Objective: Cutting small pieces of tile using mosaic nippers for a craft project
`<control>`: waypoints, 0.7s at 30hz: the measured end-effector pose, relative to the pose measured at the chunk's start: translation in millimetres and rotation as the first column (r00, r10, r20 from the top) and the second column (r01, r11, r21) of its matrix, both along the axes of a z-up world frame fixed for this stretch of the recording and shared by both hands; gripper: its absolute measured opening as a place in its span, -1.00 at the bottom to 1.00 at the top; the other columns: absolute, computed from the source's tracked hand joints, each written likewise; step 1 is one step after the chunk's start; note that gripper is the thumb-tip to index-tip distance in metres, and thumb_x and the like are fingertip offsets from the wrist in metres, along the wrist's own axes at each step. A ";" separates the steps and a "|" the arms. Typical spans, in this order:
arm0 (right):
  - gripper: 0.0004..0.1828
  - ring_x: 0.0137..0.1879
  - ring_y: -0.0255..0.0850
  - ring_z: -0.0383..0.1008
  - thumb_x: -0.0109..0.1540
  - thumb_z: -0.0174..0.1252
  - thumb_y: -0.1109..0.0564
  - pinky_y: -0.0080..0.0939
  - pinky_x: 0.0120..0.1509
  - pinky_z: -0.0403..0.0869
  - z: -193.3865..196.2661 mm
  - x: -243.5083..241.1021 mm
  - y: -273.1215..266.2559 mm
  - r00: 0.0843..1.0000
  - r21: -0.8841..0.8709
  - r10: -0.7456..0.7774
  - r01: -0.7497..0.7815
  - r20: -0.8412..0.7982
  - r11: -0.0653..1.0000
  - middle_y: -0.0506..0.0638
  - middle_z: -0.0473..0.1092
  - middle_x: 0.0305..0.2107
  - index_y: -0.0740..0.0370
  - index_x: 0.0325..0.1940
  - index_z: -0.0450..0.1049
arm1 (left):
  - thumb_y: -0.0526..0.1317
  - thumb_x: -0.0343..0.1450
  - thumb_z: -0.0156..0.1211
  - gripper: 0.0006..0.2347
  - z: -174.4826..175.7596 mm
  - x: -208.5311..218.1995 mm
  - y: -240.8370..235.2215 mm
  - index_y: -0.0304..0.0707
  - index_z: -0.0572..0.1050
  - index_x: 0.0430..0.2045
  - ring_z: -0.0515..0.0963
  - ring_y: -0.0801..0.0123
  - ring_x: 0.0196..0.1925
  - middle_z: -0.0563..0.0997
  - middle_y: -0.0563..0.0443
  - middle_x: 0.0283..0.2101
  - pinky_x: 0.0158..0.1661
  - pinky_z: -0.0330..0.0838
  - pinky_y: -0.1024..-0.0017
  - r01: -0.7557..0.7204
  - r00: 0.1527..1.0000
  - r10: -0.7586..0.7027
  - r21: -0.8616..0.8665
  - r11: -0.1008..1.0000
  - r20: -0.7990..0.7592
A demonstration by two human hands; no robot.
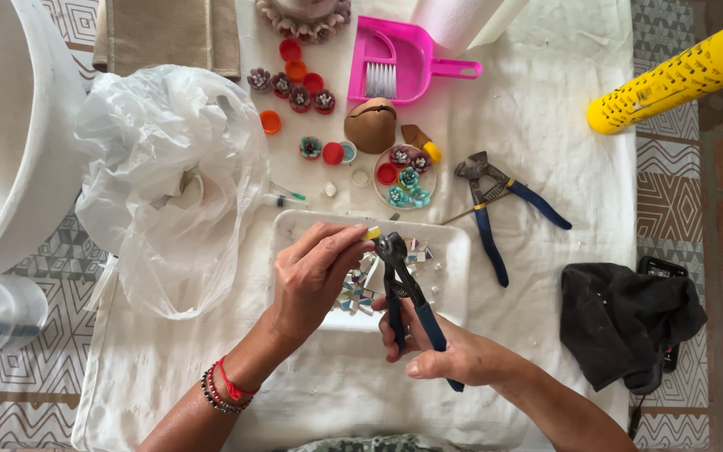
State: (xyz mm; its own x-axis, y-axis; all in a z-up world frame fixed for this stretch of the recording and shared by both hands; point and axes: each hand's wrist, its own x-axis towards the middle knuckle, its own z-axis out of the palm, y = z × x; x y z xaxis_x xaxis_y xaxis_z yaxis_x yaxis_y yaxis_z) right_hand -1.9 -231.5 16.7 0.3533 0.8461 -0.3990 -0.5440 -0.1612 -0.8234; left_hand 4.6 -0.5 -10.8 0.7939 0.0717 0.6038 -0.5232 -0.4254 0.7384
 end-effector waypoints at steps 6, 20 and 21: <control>-0.16 -0.12 -0.28 0.18 0.00 0.13 -0.02 -0.25 0.08 0.28 -7.9 1.1 -0.6 0.997 -0.009 -0.040 0.039 -0.061 0.999 -0.03 0.13 -0.19 0.22 0.32 0.05 | -0.41 0.47 0.29 -0.86 -1.9 0.6 0.1 -0.45 0.54 -0.13 0.65 0.24 -0.26 0.63 -0.16 -0.22 -0.19 0.61 0.42 0.038 0.998 -0.041 0.043 0.998 0.057; -0.24 -0.18 -0.35 0.16 0.00 0.13 0.09 -0.37 -0.10 0.21 -10.4 0.4 -1.2 0.977 -0.036 -0.104 0.099 -0.184 0.994 -0.07 0.14 -0.24 0.19 0.29 0.13 | -0.40 0.48 0.29 -0.87 -4.0 0.2 -1.2 -0.43 0.55 -0.13 0.68 0.25 -0.26 0.64 -0.14 -0.21 -0.20 0.63 0.42 -0.040 0.997 0.034 0.091 0.995 0.066; -0.26 -0.19 -0.36 0.16 0.03 0.14 0.09 -0.38 -0.11 0.22 -11.6 0.0 -1.5 0.978 -0.029 -0.111 0.108 -0.174 0.994 -0.08 0.15 -0.25 0.21 0.29 0.15 | -0.40 0.48 0.28 -0.87 -4.0 0.3 -0.8 -0.43 0.55 -0.13 0.68 0.26 -0.25 0.64 -0.14 -0.20 -0.19 0.63 0.42 -0.042 0.997 0.036 0.095 0.995 0.065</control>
State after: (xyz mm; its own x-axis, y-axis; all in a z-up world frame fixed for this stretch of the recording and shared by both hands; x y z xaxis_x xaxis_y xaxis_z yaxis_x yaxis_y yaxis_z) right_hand -1.9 -233.0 5.1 0.3663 0.7976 -0.4792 -0.6949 -0.1081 -0.7110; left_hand 4.9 -1.3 -14.8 0.7514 0.0411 0.6586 -0.5494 -0.5139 0.6589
